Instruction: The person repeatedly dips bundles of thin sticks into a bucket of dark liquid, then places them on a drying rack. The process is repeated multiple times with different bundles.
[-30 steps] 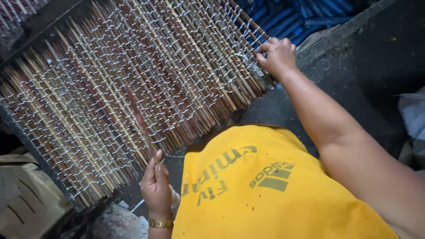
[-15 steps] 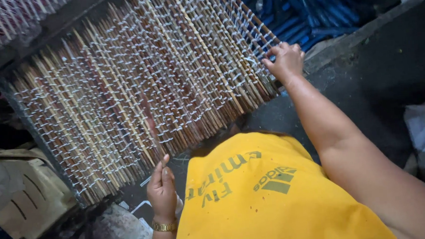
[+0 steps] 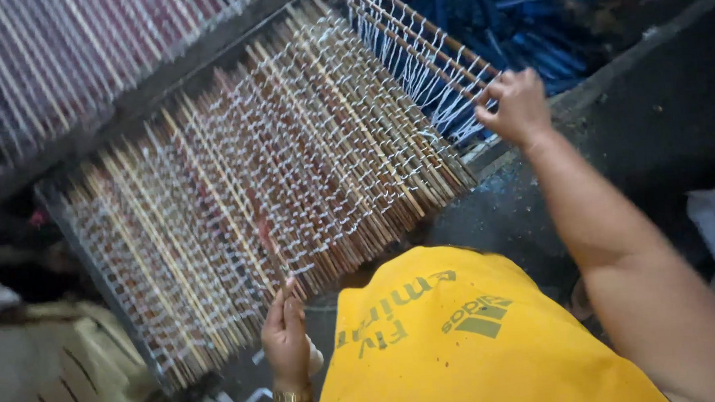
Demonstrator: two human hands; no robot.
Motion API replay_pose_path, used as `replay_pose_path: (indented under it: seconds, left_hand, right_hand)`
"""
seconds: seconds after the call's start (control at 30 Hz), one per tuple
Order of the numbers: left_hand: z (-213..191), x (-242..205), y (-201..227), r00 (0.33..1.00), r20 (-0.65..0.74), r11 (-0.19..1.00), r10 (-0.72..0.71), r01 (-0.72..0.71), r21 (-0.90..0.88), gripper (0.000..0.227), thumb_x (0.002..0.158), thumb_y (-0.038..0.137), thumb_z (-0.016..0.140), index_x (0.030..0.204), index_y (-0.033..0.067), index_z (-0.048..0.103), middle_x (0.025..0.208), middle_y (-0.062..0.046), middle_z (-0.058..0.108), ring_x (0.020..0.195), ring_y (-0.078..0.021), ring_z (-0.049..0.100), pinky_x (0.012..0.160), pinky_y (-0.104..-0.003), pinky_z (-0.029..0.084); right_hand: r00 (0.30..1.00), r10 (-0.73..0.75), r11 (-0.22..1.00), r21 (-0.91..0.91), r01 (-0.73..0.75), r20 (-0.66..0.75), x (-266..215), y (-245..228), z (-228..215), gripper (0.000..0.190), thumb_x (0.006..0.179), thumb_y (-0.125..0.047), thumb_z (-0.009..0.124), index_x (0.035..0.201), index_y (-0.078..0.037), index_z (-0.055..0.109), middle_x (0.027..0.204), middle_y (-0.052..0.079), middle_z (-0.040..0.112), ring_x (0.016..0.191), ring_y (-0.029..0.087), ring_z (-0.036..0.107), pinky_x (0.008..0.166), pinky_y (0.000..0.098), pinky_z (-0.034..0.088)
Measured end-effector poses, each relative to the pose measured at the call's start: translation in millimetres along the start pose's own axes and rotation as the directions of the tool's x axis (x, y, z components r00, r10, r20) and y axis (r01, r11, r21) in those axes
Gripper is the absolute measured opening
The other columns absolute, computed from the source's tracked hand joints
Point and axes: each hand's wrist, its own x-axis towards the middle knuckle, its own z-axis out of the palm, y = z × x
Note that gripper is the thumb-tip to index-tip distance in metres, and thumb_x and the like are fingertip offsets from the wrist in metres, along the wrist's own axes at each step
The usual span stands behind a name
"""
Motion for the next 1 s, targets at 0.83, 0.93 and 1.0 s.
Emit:
replay_pose_path:
  seconds: [0.83, 0.93, 1.0]
  left_hand:
    - [15, 86, 169, 0.277, 0.65, 0.643, 0.707, -0.634, -0.429, 0.024, 0.104, 0.015, 0.05, 0.121, 0.0108, 0.067, 0.065, 0.007, 0.054, 0.05, -0.0041, 0.041, 0.04, -0.015, 0.033]
    - [48, 49, 209, 0.138, 0.545, 0.497, 0.827, -0.633, -0.593, 0.023, 0.102, 0.004, 0.057, 0.121, 0.0079, 0.069, 0.092, -0.002, 0.073, 0.051, -0.0032, 0.036, 0.045, -0.023, 0.029]
    - [68, 27, 224, 0.072, 0.63, 0.438, 0.773, -0.779, -0.448, 0.034, 0.102, 0.011, 0.056, 0.132, 0.0172, 0.07, 0.072, 0.007, 0.063, 0.052, -0.0061, 0.038, 0.047, -0.027, 0.033]
  right_hand:
    - [0.94, 0.046, 0.893, -0.408, -0.191, -0.339, -251, 73, -344, 0.019, 0.088, -0.025, 0.077, 0.106, -0.018, 0.075, 0.106, 0.001, 0.07, 0.106, 0.024, 0.068, 0.092, 0.0384, 0.05]
    - [0.957, 0.057, 0.85, -0.49, -0.196, -0.284, -307, 44, -331, 0.012, 0.083, -0.033, 0.079, 0.087, -0.026, 0.07, 0.095, -0.002, 0.069, 0.094, 0.025, 0.071, 0.089, 0.0426, 0.05]
    - [0.954, 0.217, 0.861, -0.419, -0.287, -0.209, -350, 19, -308, 0.014, 0.077, -0.043, 0.078, 0.088, -0.035, 0.074, 0.098, -0.01, 0.071, 0.106, 0.02, 0.067, 0.116, 0.0412, 0.042]
